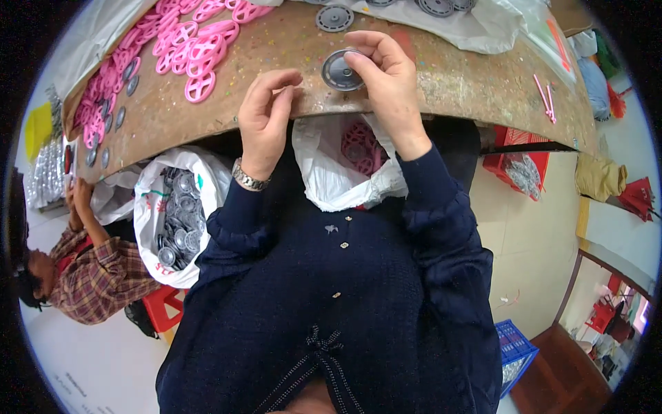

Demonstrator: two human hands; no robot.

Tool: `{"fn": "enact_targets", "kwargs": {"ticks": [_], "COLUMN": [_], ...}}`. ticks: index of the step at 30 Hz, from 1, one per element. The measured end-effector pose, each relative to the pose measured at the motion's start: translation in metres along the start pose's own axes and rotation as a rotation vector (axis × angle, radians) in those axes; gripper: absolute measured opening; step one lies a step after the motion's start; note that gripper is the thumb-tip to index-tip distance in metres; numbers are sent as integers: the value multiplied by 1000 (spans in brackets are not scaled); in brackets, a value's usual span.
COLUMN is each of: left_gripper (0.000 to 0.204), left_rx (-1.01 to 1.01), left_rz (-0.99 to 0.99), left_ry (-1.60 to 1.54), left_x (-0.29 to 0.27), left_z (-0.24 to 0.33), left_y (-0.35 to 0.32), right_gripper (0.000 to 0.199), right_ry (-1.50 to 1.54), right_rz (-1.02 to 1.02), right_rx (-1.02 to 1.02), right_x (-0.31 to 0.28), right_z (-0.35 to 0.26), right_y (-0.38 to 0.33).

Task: Assembling small plastic components by fitting pink cross pieces into circular grey bases at a workbench.

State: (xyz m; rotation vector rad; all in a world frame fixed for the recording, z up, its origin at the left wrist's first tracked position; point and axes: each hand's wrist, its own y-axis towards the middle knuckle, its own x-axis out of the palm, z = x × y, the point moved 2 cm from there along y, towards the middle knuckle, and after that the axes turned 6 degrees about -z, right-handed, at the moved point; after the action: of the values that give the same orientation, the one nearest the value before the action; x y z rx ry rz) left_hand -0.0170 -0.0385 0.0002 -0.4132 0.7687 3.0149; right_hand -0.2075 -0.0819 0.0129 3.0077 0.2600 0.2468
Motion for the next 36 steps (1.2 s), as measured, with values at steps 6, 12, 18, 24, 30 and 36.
{"fn": "enact_targets", "kwargs": {"ticks": [6,12,18,24,30,36], "left_gripper": [31,37,17,18,18,19], "left_rx": [-26,-405,-411,-159,-222,-244], "left_rz": [-9,-269,-281,-448,-486,-484], "left_ry": [-119,-437,-4,496,455,417], "left_x": [-2,25,17,10,14,15], "left_z": [10,18,-5,-34,-49,-50], "left_y": [-35,-56,-67,-86,-100,-94], "right_gripper": [20,15,15,24,28,27], "right_ry": [-107,-67,-291,-1088,-1418,-1498], "right_rz": [-203,-273,-283,-832,-998,-733], "right_rx": [-37,43,-55,88,234,471], "right_x": [-2,14,19,-2,-16,-46], "right_z": [-16,-1,35,116,235,326], "right_y": [-47,-60,-64,-51,-37,-64]}}
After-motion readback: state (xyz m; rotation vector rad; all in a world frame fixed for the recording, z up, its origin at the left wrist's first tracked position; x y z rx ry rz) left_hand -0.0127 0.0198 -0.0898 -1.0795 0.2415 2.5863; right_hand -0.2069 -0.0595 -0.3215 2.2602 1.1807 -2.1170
